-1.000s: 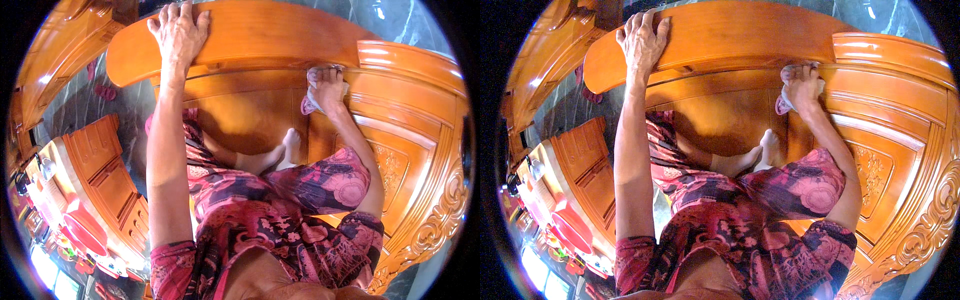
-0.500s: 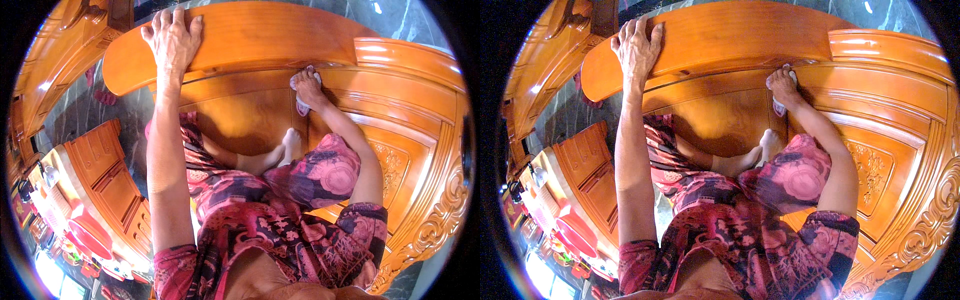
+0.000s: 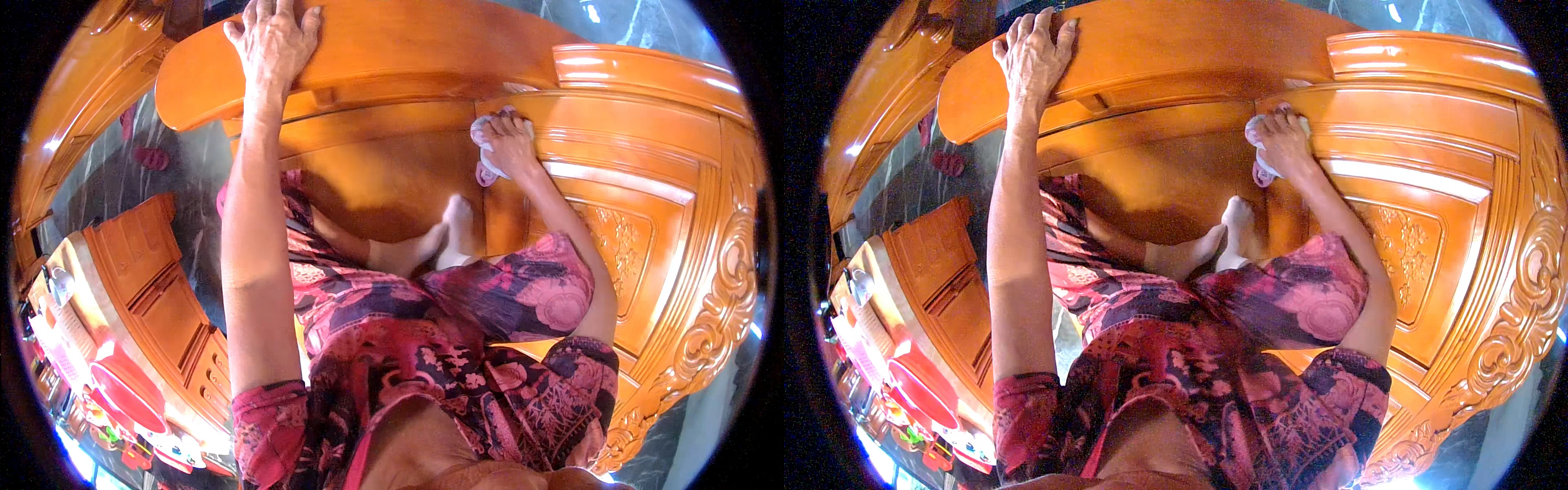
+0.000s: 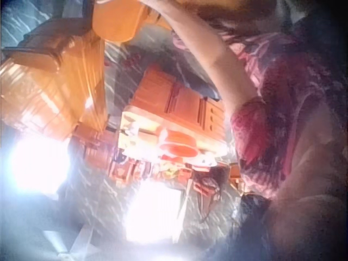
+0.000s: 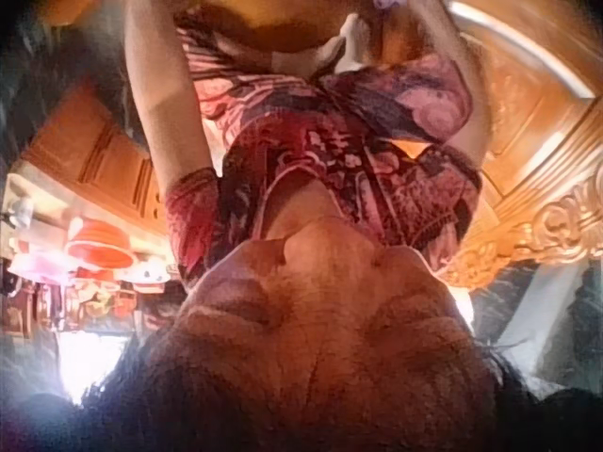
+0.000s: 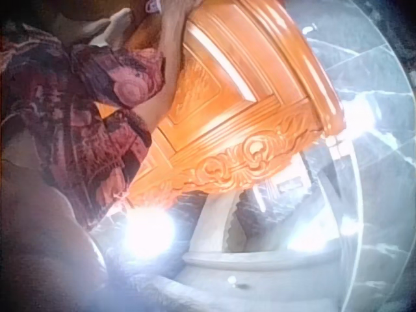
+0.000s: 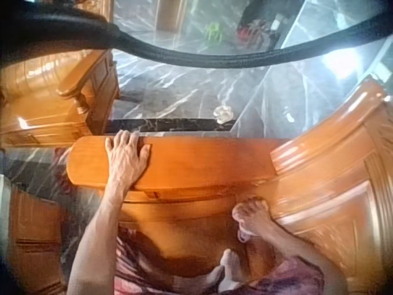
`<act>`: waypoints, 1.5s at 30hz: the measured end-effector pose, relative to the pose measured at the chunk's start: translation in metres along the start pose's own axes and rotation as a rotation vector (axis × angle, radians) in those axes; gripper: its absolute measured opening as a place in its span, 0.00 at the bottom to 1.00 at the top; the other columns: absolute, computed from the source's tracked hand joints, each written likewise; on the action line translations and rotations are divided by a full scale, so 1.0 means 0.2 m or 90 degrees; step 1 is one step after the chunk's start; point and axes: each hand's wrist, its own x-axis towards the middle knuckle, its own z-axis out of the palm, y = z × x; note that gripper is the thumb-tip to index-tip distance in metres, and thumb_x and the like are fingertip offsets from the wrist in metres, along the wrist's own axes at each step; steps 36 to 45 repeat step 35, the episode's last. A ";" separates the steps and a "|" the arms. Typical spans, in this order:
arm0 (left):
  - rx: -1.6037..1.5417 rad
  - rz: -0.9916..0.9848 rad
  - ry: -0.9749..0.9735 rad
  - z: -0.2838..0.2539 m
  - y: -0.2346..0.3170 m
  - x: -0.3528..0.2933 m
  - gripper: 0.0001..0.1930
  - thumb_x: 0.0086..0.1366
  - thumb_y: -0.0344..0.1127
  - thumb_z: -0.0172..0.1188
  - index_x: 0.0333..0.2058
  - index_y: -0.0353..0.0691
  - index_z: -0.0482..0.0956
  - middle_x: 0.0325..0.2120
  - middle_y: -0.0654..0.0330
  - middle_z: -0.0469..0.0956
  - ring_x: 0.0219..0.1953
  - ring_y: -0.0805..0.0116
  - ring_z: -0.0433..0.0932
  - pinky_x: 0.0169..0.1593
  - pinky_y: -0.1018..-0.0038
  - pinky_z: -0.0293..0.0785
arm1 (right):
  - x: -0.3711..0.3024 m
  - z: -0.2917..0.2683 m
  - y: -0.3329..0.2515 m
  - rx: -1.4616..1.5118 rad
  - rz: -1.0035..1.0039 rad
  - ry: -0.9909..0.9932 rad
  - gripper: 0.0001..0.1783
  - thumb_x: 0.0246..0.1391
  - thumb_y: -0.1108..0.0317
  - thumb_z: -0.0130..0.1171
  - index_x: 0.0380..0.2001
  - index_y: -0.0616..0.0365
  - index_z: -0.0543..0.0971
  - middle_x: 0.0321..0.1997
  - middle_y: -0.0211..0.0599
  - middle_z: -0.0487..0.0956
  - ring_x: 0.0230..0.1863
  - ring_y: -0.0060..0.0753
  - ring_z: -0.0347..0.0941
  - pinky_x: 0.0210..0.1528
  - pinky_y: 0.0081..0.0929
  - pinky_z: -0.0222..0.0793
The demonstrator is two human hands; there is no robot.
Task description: The person wipes the armrests, seat, and back of a wooden chair and bench by hand using a cloth.
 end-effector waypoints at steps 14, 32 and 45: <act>-0.410 0.136 0.081 -0.18 0.45 -0.80 0.17 0.57 0.30 0.59 0.47 0.38 0.75 0.45 0.48 0.73 0.50 0.49 0.71 0.54 0.55 0.67 | -0.50 -0.59 0.22 -0.244 0.380 0.279 0.33 0.43 0.53 0.66 0.52 0.59 0.74 0.54 0.43 0.75 0.59 0.42 0.67 0.65 0.47 0.53; -0.456 0.196 -0.380 0.13 0.54 -1.75 0.07 0.55 0.33 0.54 0.32 0.38 0.73 0.28 0.52 0.74 0.35 0.52 0.74 0.37 0.60 0.75 | -0.28 -0.15 -0.13 -0.191 0.233 0.133 0.30 0.42 0.51 0.63 0.48 0.56 0.75 0.52 0.44 0.73 0.58 0.48 0.64 0.67 0.57 0.48; -0.442 0.210 -0.356 0.16 0.53 -1.77 0.07 0.55 0.33 0.55 0.32 0.37 0.73 0.28 0.52 0.74 0.35 0.52 0.74 0.39 0.58 0.75 | -0.23 0.12 -0.17 -0.213 0.174 0.033 0.39 0.39 0.49 0.65 0.55 0.56 0.72 0.54 0.43 0.72 0.60 0.49 0.63 0.69 0.54 0.47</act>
